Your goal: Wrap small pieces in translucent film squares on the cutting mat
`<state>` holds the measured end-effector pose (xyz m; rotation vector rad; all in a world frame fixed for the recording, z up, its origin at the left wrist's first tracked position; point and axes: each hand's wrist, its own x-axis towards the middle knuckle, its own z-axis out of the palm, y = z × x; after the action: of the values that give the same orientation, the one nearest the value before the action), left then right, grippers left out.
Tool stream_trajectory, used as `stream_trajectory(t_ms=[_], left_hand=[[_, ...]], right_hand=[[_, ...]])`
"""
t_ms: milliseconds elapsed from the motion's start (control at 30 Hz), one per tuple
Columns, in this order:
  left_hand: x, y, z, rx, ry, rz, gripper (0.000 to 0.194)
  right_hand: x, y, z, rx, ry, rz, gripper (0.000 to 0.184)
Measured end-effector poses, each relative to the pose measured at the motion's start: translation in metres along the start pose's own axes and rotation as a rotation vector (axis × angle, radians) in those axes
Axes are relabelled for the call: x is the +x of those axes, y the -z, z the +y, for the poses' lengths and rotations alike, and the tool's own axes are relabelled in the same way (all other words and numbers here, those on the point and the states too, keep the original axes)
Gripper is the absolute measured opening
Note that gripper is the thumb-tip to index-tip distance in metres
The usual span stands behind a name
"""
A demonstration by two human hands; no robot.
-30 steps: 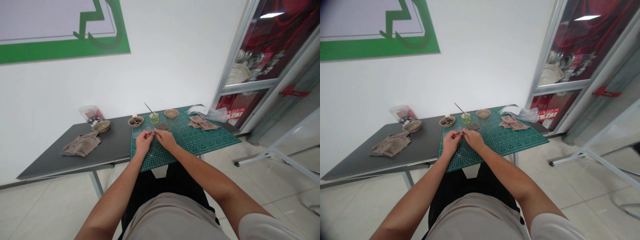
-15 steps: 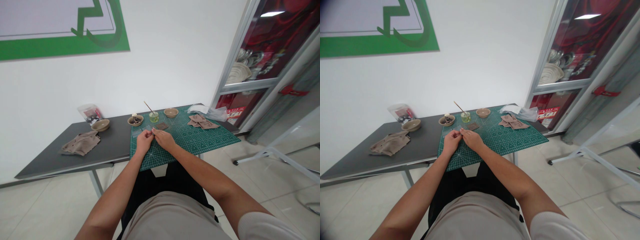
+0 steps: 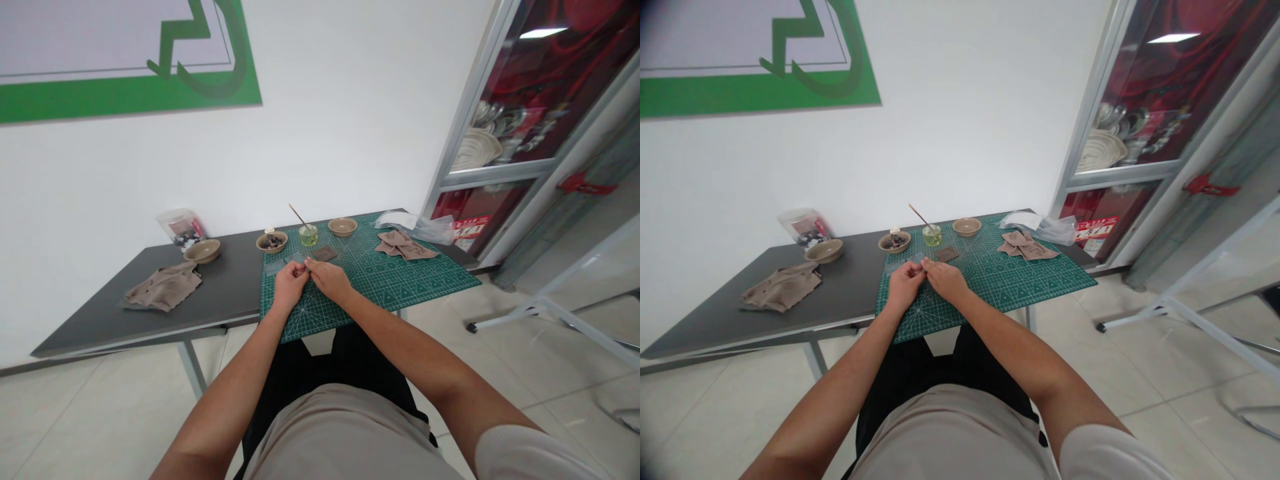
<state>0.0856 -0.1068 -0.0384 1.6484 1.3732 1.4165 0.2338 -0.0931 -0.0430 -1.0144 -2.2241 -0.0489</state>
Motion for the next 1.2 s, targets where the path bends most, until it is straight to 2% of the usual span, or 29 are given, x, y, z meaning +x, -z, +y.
stream_trajectory(t_ms=[133,400,500,667,867,967,1067,1200], left_hand=[[0.0,0.001,0.002,0.045,-0.007,-0.001,0.01],[0.001,-0.002,-0.007,-0.137,0.017,0.043,0.02],[0.001,-0.002,-0.006,-0.115,0.017,0.03,0.02],[-0.001,0.0,0.0,0.041,-0.01,0.017,0.011],[-0.001,-0.001,-0.002,-0.045,0.001,0.048,0.018],[-0.001,-0.002,-0.003,-0.106,0.003,0.051,0.02],[-0.002,-0.002,0.0,-0.093,0.011,0.046,0.019],[-0.002,-0.001,0.005,0.023,0.014,0.027,0.012]], right_hand=[[0.0,-0.001,0.001,0.004,0.038,0.005,0.036],[0.001,0.004,0.0,-0.002,-0.172,-0.03,0.039],[0.001,0.005,0.0,0.005,-0.133,-0.029,0.04],[0.0,0.002,0.0,0.02,0.032,-0.006,0.04],[0.0,0.002,0.002,0.001,-0.13,-0.022,0.04],[0.0,0.001,0.003,0.0,-0.163,-0.015,0.038],[0.0,0.001,0.002,-0.003,-0.143,-0.011,0.038],[0.0,0.002,0.0,0.021,-0.019,-0.011,0.04]])
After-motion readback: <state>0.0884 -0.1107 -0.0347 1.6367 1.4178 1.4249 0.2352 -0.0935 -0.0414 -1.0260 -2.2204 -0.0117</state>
